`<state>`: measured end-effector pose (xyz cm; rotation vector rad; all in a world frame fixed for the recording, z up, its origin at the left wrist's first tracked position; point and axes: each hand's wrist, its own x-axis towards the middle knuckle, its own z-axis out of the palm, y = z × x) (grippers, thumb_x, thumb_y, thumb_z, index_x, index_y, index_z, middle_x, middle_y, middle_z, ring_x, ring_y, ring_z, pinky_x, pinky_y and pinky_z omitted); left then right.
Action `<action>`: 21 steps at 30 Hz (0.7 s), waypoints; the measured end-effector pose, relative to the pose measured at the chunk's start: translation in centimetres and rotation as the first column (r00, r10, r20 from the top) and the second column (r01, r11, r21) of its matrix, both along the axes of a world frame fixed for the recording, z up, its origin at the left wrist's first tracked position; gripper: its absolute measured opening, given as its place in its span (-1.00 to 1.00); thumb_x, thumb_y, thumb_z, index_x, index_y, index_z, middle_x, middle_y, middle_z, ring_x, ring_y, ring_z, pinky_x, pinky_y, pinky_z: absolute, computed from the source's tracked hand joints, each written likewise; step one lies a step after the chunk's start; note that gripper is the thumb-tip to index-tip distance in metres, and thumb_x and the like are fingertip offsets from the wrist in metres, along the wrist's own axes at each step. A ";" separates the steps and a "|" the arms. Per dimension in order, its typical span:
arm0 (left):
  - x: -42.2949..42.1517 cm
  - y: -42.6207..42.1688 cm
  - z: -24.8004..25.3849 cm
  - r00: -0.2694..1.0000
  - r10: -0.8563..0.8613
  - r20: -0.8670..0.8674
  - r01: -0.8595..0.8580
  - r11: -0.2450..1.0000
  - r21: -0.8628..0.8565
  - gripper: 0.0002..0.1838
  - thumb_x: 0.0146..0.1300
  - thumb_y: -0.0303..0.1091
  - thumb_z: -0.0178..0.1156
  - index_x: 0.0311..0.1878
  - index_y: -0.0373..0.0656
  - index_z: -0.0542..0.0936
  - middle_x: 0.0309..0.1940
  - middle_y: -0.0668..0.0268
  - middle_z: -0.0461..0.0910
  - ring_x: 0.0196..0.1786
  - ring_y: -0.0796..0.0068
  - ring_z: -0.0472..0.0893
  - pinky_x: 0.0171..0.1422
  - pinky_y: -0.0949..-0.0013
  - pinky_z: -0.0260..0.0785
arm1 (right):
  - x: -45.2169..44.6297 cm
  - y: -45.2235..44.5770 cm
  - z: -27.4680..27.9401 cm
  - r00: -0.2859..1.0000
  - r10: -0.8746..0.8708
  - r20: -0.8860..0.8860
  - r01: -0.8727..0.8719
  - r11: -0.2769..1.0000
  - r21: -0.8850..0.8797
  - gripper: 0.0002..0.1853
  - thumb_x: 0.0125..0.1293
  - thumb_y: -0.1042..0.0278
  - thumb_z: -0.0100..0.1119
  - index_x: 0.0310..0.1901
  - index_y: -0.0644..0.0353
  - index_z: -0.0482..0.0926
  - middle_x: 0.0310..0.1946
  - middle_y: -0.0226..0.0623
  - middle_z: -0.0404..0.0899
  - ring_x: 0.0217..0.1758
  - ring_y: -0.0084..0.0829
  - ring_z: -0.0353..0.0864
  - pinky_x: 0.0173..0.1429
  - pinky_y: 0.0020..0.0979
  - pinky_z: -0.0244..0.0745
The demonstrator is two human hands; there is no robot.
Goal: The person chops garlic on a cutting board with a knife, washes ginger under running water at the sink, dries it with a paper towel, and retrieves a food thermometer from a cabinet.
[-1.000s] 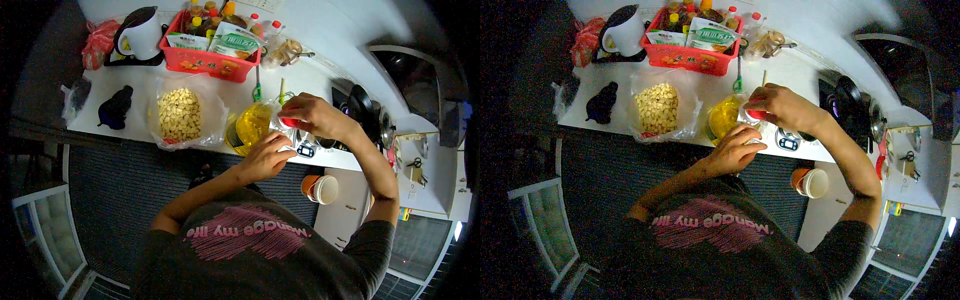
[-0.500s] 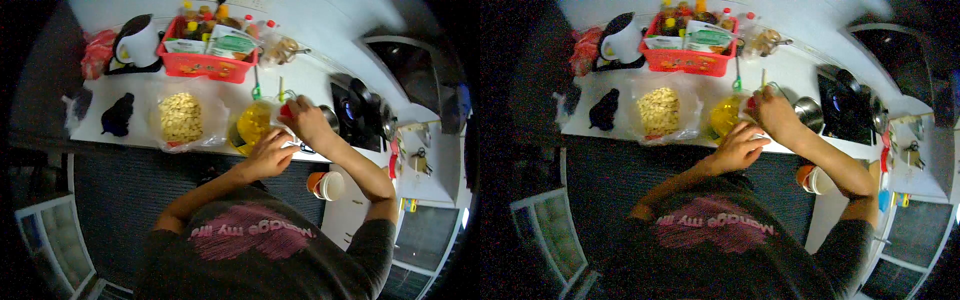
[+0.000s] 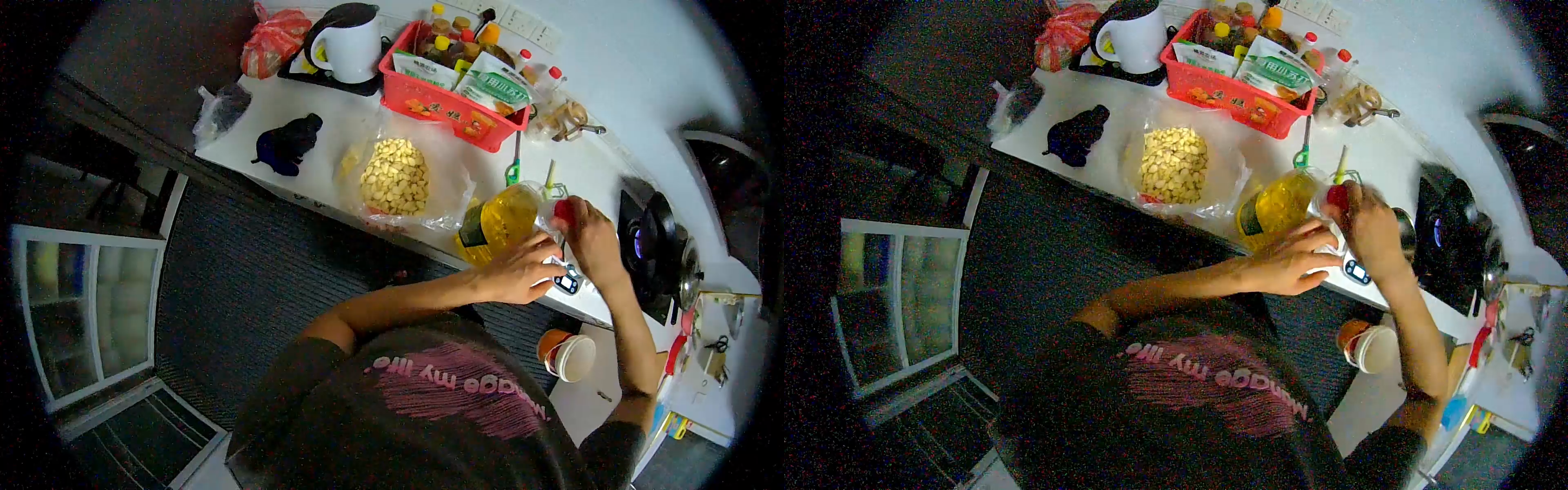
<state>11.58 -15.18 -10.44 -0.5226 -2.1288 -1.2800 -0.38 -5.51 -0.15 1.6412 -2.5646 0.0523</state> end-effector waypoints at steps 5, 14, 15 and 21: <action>0.1 0.4 -0.1 1.000 0.009 -0.014 -0.009 1.000 0.005 -0.71 -0.02 -0.42 0.25 -0.14 -0.10 0.60 -0.02 0.22 0.42 0.15 0.17 0.33 0.28 0.17 0.17 | 0.5 -0.7 -1.1 0.953 -0.157 -0.258 0.131 0.985 -0.115 -0.53 0.15 -0.19 0.15 -0.41 0.14 0.43 -0.69 -0.20 0.52 -0.66 -0.19 0.56 -0.58 -0.29 0.42; 0.5 0.5 1.0 0.994 0.060 0.090 -0.048 0.990 -0.135 -0.71 0.01 -0.41 0.24 -0.13 -0.13 0.61 0.04 0.18 0.43 0.20 0.16 0.33 0.30 0.17 0.17 | 0.1 -1.9 -0.5 0.949 -0.161 -0.270 0.149 0.987 -0.065 -0.47 0.19 -0.23 0.04 -0.59 0.14 0.50 -0.74 -0.23 0.51 -0.63 -0.25 0.59 -0.60 -0.32 0.44; 0.7 0.5 1.2 0.994 0.066 0.088 -0.055 0.990 -0.127 -0.70 0.01 -0.41 0.24 -0.12 -0.14 0.61 0.06 0.17 0.42 0.21 0.16 0.33 0.30 0.17 0.17 | 0.2 -1.9 -0.5 0.949 -0.162 -0.270 0.148 0.986 -0.071 -0.46 0.20 -0.23 0.04 -0.60 0.14 0.50 -0.75 -0.24 0.51 -0.64 -0.25 0.59 -0.61 -0.32 0.44; 4.4 -0.7 2.9 0.992 0.081 0.097 -0.080 0.997 -0.009 -0.68 0.03 -0.48 0.21 -0.07 -0.17 0.60 0.18 0.11 0.38 0.21 0.12 0.39 0.30 0.19 0.22 | 1.0 -0.8 0.0 0.974 -0.051 -0.219 0.032 0.996 -0.088 -0.51 0.21 -0.18 0.05 -0.21 0.17 0.56 -0.58 -0.20 0.55 -0.58 -0.25 0.59 -0.56 -0.31 0.46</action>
